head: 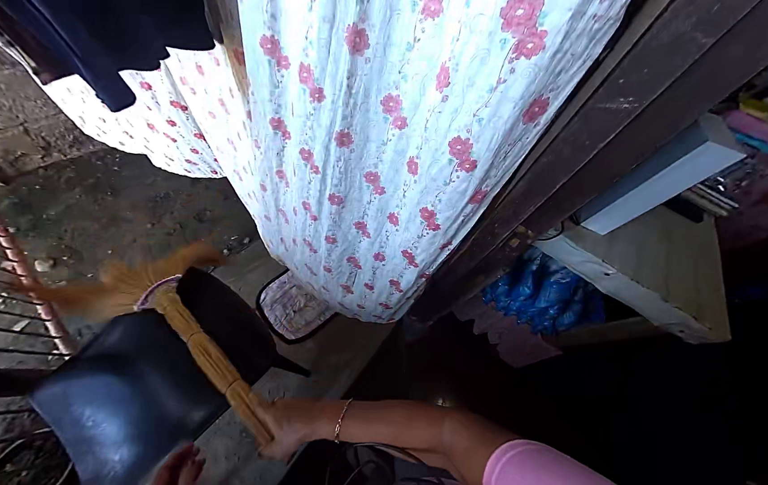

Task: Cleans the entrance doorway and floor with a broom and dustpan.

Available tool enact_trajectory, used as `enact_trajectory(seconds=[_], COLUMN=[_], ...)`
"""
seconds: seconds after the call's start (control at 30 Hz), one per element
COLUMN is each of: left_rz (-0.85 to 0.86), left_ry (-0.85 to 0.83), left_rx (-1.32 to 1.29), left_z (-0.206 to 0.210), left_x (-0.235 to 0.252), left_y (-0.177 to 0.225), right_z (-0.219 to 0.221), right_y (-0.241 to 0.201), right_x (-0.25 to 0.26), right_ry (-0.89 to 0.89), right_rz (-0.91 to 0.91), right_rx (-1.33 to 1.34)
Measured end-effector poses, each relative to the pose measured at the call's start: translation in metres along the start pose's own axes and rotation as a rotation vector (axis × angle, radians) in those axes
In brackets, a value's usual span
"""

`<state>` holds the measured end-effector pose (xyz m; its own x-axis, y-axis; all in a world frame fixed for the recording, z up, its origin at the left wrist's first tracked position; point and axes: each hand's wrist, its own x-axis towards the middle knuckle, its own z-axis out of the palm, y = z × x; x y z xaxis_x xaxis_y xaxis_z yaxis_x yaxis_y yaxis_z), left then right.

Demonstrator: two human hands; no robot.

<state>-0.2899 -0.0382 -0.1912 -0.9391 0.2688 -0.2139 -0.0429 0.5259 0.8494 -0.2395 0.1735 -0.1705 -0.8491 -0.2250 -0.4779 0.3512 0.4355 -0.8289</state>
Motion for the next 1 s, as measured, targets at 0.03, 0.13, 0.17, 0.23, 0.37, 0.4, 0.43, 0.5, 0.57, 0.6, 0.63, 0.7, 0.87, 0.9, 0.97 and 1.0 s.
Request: enact_trajectory(seconds=[0.03, 0.13, 0.17, 0.23, 0.37, 0.4, 0.43, 0.5, 0.57, 0.6, 0.63, 0.7, 0.87, 0.9, 0.97, 1.0], left_rz=[0.033, 0.141, 0.169, 0.216, 0.324, 0.369, 0.422, 0.553, 0.668, 0.719, 0.762, 0.818, 0.791, 0.766, 0.729, 0.735], left_ry=[0.002, -0.011, -0.030, -0.087, -0.222, -0.268, -0.318, -0.439, -0.593, -0.672, -0.743, -0.826, -0.629, -0.574, -0.508, -0.494], left_rx=[-0.022, -0.086, -0.104, -0.141, -0.163, -0.154, -0.143, -0.106, -0.042, -0.006, 0.028, 0.060, -0.027, -0.037, -0.088, -0.120], left_z=[0.000, 0.008, 0.013, 0.021, 0.041, 0.048, 0.056, 0.077, 0.101, 0.114, 0.127, 0.152, 0.182, 0.184, 0.189, 0.192], left_x=[0.008, 0.024, 0.028, 0.036, 0.063, 0.071, 0.079, 0.096, 0.115, 0.128, 0.142, 0.180, 0.299, 0.321, 0.364, 0.384], left_y=[0.004, 0.015, 0.020, 0.031, 0.091, 0.114, 0.139, 0.189, 0.237, 0.257, 0.276, 0.302, 0.313, 0.315, 0.318, 0.321], right_z=[0.003, -0.020, -0.035, -0.070, -0.167, -0.195, -0.219, -0.252, -0.259, -0.259, -0.261, -0.275, -0.378, -0.405, -0.459, -0.486], right_y=[0.003, 0.022, 0.035, 0.066, 0.123, 0.128, 0.127, 0.102, 0.064, 0.049, 0.034, 0.001, 0.087, 0.116, 0.181, 0.208], right_x=[0.001, -0.018, -0.030, -0.057, -0.096, -0.098, -0.097, -0.085, -0.061, -0.047, -0.037, -0.029, 0.020, 0.023, 0.028, 0.027], right_ry=[-0.064, 0.101, 0.285, 0.772, 1.549, 1.655, 1.711, 1.609, 1.277, 1.061, 0.858, 0.578, 0.489, 0.595, 0.856, 0.988], right_rz=[-0.034, -0.014, 0.049, 0.200, 0.324, 0.323, 0.337, 0.353, 0.246, 0.106, -0.024, -0.081, 0.058, 0.168, 0.353, 0.414], right_rx=[-0.006, 0.037, 0.102, 0.285, 0.490, 0.507, 0.519, 0.504, 0.330, 0.259, 0.163, 0.088, 0.046, 0.058, 0.062, 0.044])
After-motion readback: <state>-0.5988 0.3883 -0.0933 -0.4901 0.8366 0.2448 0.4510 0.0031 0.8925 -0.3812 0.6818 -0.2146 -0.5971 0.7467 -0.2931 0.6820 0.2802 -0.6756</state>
